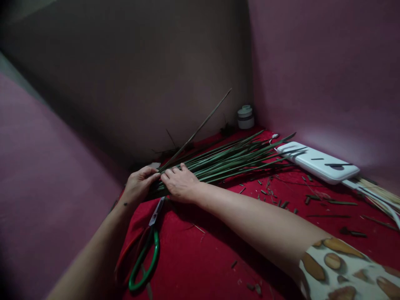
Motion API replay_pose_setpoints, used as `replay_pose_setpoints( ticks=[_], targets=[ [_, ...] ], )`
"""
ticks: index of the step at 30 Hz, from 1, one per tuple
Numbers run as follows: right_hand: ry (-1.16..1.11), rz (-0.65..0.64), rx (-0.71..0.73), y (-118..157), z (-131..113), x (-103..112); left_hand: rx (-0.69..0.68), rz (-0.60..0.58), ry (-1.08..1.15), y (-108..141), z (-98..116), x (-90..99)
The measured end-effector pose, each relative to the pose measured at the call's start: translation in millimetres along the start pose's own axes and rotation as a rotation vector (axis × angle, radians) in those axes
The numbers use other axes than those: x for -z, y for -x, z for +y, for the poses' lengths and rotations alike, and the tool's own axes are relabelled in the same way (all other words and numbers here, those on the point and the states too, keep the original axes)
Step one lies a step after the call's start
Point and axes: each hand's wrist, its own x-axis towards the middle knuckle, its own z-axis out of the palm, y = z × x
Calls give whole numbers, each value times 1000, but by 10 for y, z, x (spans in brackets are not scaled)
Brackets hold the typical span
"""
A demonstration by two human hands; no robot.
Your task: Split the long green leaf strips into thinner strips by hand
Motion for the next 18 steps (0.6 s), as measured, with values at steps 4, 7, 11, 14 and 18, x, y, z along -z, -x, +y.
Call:
replay_pose_setpoints(
  ticks=[4,7,11,14,18],
  targets=[
    [-10,4,-8,-3,17,24,-5,-1,29,-22,60,37],
    [-6,2,-11,-9,9,48,8,4,48,-40,115,69],
    [0,-7,-18,-27,6,81,27,15,74,-38,168,72],
    [-22,-18,1,-15,21,89,45,40,111,-22,162,85],
    [-32,-80,42,72,27,12,64,205,187,-50,188,308]
  ],
)
